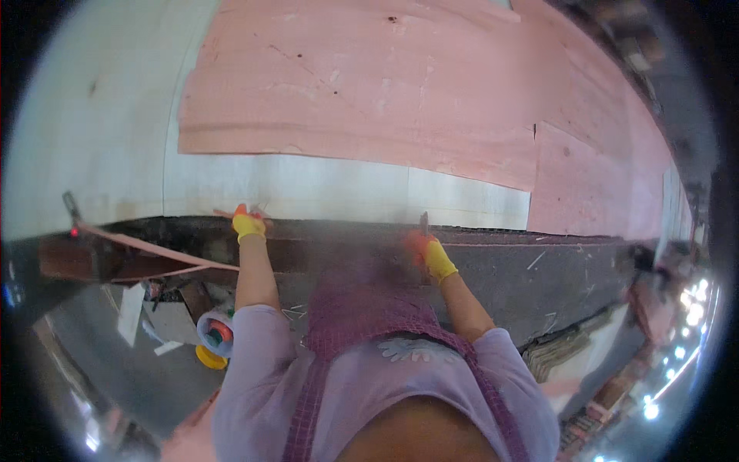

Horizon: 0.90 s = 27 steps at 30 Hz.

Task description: The person repeatedly picks up wood veneer sheets from a stack and lays them across a wooden board on a conveyor, aligning and smoothing the sheets by hand.

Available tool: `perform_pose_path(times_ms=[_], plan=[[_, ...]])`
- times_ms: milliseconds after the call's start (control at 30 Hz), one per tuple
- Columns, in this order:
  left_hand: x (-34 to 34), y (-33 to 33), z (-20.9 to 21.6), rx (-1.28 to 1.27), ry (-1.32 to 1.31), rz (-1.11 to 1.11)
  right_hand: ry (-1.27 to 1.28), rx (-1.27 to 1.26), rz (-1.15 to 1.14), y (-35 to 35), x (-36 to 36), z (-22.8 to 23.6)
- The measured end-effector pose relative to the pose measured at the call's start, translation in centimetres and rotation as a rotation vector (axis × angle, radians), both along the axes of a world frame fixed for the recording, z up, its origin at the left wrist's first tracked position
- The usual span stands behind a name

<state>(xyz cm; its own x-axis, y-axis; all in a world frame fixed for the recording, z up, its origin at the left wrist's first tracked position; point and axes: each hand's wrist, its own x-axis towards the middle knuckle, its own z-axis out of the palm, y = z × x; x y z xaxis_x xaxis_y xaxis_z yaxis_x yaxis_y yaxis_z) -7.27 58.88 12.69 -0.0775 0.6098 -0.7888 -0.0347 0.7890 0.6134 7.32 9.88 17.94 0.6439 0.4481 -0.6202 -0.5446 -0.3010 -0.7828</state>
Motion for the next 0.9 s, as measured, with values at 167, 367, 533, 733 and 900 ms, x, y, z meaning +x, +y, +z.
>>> perform_pose_path(times_ms=[167,367,533,733,900], plan=[[-3.1,2.4,0.5,-0.218,-0.059,-0.114,-0.430,0.118,0.173,2.9,-1.8,-8.0],[-6.0,5.1,-2.3,-0.348,0.019,-0.220,-0.383,0.094,0.026,9.6,-3.6,-3.7],[-4.8,5.9,-2.8,-0.371,-0.153,-0.295,0.091,0.049,-0.441,14.2,-3.6,1.3],[-3.6,6.8,-0.8,-0.587,-0.252,-0.303,0.102,-0.046,-0.611,15.9,-0.9,5.1],[-12.1,11.5,-6.6,-0.299,-0.368,-0.801,0.031,-0.042,-0.809,16.0,6.1,3.7]])
